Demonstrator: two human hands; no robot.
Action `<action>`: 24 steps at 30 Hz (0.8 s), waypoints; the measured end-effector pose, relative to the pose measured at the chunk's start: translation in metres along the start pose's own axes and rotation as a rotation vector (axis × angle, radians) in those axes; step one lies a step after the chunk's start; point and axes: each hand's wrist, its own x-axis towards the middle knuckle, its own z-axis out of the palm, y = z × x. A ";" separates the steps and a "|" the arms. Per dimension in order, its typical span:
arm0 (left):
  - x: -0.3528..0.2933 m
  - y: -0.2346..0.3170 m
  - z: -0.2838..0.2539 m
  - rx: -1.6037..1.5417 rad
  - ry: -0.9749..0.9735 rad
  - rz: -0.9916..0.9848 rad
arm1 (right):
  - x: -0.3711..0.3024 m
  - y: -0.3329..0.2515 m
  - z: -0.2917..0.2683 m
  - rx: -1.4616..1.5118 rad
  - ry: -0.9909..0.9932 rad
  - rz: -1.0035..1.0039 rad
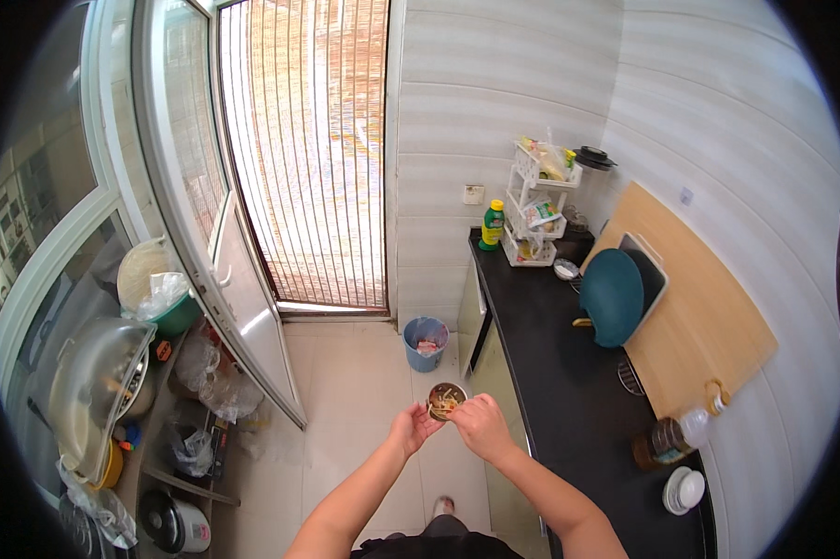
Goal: The person washes a wok, rinses a bowl, and scrubs several plates in a kitchen sink using a sponge and running water. They also remove food debris from the sink drain and dispose of it in a trash bin before returning to wash more dishes.
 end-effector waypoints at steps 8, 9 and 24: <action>0.175 0.103 0.011 0.086 0.119 0.054 | 0.104 0.163 0.090 0.028 0.016 -0.012; 0.199 0.113 0.012 0.089 0.120 0.072 | 0.118 0.184 0.098 0.024 -0.006 -0.020; 0.496 0.258 0.019 0.245 0.203 -0.079 | 0.224 0.443 0.297 0.405 0.077 0.842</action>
